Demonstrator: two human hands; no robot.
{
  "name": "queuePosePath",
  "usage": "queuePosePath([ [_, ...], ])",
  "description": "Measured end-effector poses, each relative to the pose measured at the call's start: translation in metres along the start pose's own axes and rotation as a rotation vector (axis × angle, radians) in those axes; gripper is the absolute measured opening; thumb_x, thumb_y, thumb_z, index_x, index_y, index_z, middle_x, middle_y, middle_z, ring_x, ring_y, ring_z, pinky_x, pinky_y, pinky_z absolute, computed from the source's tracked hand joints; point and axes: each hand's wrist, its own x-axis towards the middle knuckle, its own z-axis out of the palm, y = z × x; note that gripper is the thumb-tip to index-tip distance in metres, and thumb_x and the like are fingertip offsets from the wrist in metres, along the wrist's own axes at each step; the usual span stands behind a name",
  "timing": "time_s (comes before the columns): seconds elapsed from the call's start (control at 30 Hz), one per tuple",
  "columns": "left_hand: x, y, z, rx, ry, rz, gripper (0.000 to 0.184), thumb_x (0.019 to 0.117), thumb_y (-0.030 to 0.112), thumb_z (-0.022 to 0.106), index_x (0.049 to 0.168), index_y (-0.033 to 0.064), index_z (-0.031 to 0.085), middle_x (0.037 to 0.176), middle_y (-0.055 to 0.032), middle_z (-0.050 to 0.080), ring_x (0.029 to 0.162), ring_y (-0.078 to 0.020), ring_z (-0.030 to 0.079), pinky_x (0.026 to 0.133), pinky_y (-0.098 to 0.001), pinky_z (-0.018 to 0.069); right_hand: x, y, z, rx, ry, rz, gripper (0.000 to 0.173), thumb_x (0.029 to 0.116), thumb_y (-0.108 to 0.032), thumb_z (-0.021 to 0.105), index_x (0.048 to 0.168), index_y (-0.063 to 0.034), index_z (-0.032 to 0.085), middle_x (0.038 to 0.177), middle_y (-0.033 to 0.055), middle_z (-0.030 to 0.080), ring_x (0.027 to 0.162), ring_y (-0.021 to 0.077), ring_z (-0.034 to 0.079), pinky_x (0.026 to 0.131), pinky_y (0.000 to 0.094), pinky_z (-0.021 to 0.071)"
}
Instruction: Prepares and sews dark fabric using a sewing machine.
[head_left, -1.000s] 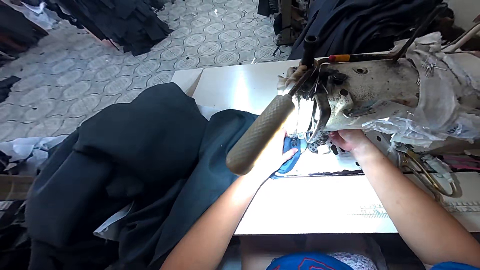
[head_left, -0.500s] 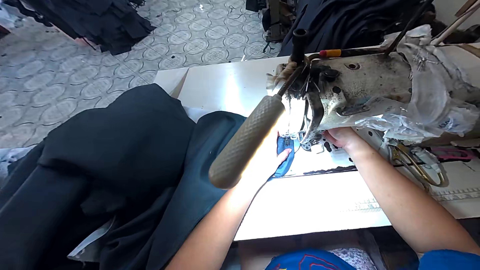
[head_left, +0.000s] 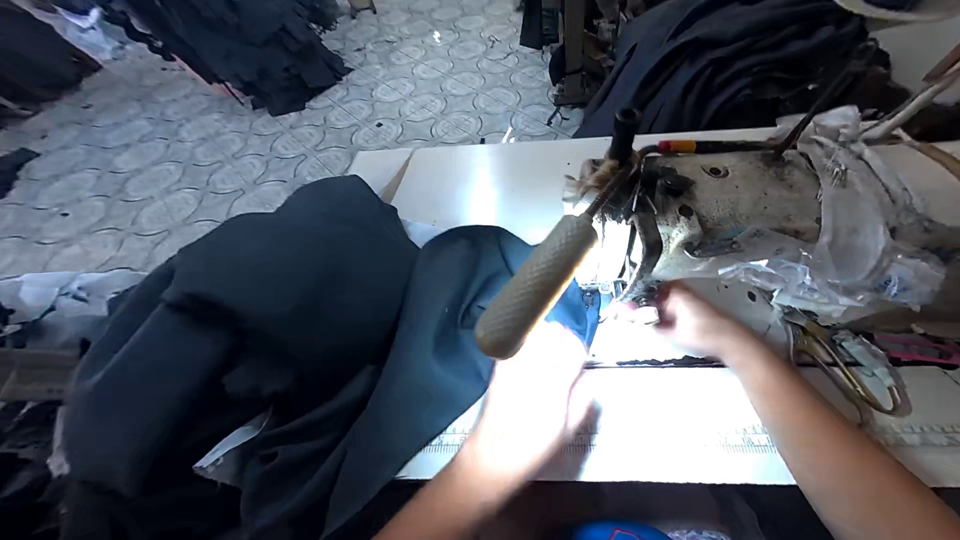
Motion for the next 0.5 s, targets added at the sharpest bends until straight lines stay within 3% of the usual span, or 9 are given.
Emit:
queuePosePath([
  [0.03,-0.015,0.004,-0.005,-0.17,-0.096,0.127,0.027,0.0951,0.034,0.061,0.089,0.0119,0.074,0.082,-0.0046,0.07,0.078,-0.0201,0.07,0.066,-0.0385,0.0578,0.001,-0.008,0.011,-0.004,-0.13,-0.078,0.028,0.1023,-0.015,0.056,0.123,-0.0018,0.07,0.122,0.0106,0.07,0.12,0.0142,0.06,0.109,0.0306,0.0419],
  [0.07,-0.026,0.002,-0.007,-0.433,-0.309,0.208,0.026,0.0966,0.031,0.063,0.09,0.008,0.073,0.079,-0.0041,0.07,0.074,-0.0159,0.069,0.066,-0.033,0.0566,0.005,-0.018,0.022,-0.127,-0.232,-0.15,0.035,0.1052,-0.023,0.053,0.132,-0.0049,0.067,0.135,0.0126,0.065,0.134,0.0223,0.054,0.118,0.0423,0.0301],
  [0.1,-0.029,-0.007,-0.006,-0.681,-0.581,0.207,0.024,0.0989,0.024,0.064,0.093,0.0019,0.072,0.082,-0.0078,0.071,0.075,-0.016,0.068,0.071,-0.0326,0.0547,0.01,-0.027,0.032,-0.268,-0.285,-0.194,0.041,0.1066,-0.03,0.05,0.136,-0.0048,0.064,0.139,0.0164,0.062,0.138,0.0313,0.05,0.119,0.0536,0.0255],
  [0.17,-0.022,-0.034,-0.002,-0.774,-0.81,0.062,0.024,0.0984,0.019,0.064,0.093,-0.0027,0.072,0.08,-0.0118,0.07,0.074,-0.0187,0.066,0.071,-0.0373,0.0539,0.018,-0.035,0.046,-0.402,-0.264,-0.264,0.043,0.1049,-0.036,0.052,0.12,0.002,0.066,0.122,0.0238,0.064,0.125,0.0413,0.055,0.111,0.0599,0.0295],
  [0.2,-0.013,-0.049,-0.006,-0.696,-0.806,-0.051,0.026,0.0991,0.02,0.063,0.095,-0.0036,0.072,0.081,-0.014,0.069,0.075,-0.0216,0.064,0.072,-0.0413,0.0523,0.022,-0.037,0.049,-0.41,-0.253,-0.282,0.041,0.1046,-0.034,0.053,0.111,0.0048,0.065,0.114,0.0253,0.064,0.119,0.0428,0.057,0.107,0.0595,0.0321],
  [0.27,0.004,-0.072,-0.013,-0.486,-0.636,-0.251,0.029,0.1004,0.02,0.058,0.103,-0.0055,0.071,0.093,-0.0194,0.069,0.087,-0.0272,0.065,0.081,-0.0453,0.0516,0.025,-0.043,0.047,-0.354,-0.25,-0.26,0.038,0.1041,-0.027,0.053,0.108,0.0086,0.065,0.109,0.0274,0.064,0.114,0.0431,0.059,0.104,0.0584,0.034],
  [0.37,0.031,-0.085,-0.01,-0.213,-0.418,-0.505,0.042,0.1045,0.028,0.056,0.125,-0.008,0.062,0.126,-0.0273,0.062,0.123,-0.04,0.059,0.107,-0.0549,0.0441,0.021,-0.05,0.044,-0.18,-0.156,-0.179,0.032,0.102,-0.02,0.055,0.112,0.0089,0.065,0.111,0.0264,0.066,0.113,0.0388,0.061,0.104,0.0523,0.0383],
  [0.43,0.04,-0.08,-0.007,-0.114,-0.338,-0.466,0.045,0.1024,0.032,0.057,0.127,-0.0045,0.063,0.13,-0.0259,0.063,0.129,-0.0411,0.055,0.112,-0.0569,0.039,0.017,-0.05,0.046,-0.097,-0.069,-0.158,0.03,0.0999,-0.017,0.058,0.114,0.0082,0.065,0.111,0.0261,0.067,0.113,0.0387,0.06,0.102,0.0504,0.0419],
  [0.5,0.044,-0.077,-0.004,-0.045,-0.376,-0.343,0.043,0.1031,0.035,0.055,0.13,0.0041,0.067,0.133,-0.0227,0.064,0.132,-0.0404,0.054,0.114,-0.0603,0.0343,0.013,-0.043,0.051,-0.067,-0.009,-0.19,0.029,0.0982,-0.018,0.058,0.111,0.0078,0.066,0.107,0.0254,0.067,0.11,0.0375,0.06,0.1,0.0483,0.0422],
])
